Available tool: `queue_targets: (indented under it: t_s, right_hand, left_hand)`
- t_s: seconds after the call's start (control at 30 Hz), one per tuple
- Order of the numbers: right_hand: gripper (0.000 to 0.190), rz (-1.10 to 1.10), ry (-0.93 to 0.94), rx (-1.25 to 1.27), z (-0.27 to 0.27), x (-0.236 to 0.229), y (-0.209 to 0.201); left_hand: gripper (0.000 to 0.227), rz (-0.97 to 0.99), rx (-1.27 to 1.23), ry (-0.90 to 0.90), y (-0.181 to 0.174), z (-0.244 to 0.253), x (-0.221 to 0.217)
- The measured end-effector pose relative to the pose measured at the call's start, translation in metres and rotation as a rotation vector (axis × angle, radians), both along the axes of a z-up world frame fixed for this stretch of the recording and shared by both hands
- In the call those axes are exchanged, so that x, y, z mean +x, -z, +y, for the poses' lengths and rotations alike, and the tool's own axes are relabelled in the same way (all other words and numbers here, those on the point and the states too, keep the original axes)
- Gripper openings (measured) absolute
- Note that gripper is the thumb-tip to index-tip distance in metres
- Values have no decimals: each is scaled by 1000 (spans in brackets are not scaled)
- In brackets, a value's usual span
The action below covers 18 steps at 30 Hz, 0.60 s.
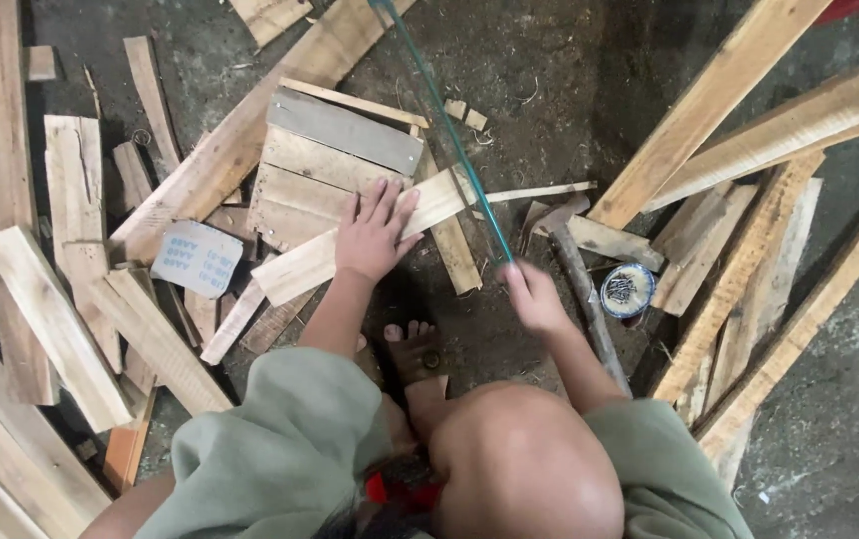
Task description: The person smooths a piece of wood using sandpaper, then uses a hand saw to cut the wood. The person is sitting on the floor surrounded by wood scraps.
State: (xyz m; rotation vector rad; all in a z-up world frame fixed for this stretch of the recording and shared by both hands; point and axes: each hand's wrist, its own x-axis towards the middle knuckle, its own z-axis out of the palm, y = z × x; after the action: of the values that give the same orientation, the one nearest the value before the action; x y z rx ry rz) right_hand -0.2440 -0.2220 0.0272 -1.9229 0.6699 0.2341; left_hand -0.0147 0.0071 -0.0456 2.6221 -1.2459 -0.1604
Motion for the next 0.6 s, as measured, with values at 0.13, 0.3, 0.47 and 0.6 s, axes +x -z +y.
queue_targets:
  t_s: [0.13, 0.3, 0.47, 0.6]
  right_hand:
    - [40, 107, 90, 101, -8, -108, 23]
    - [38, 128, -59, 10, -29, -79, 0]
    - [36, 176, -147, -82, -54, -60, -37]
    - [39, 167, -120, -3, -54, -70, -25]
  left_hand:
    - [68, -8, -3, -21, 4, -6, 0]
    - [64, 98, 37, -156, -4, -7, -5]
    - [65, -7, -27, -160, 5, -7, -10]
    - [66, -66, -68, -155, 7, -5, -10]
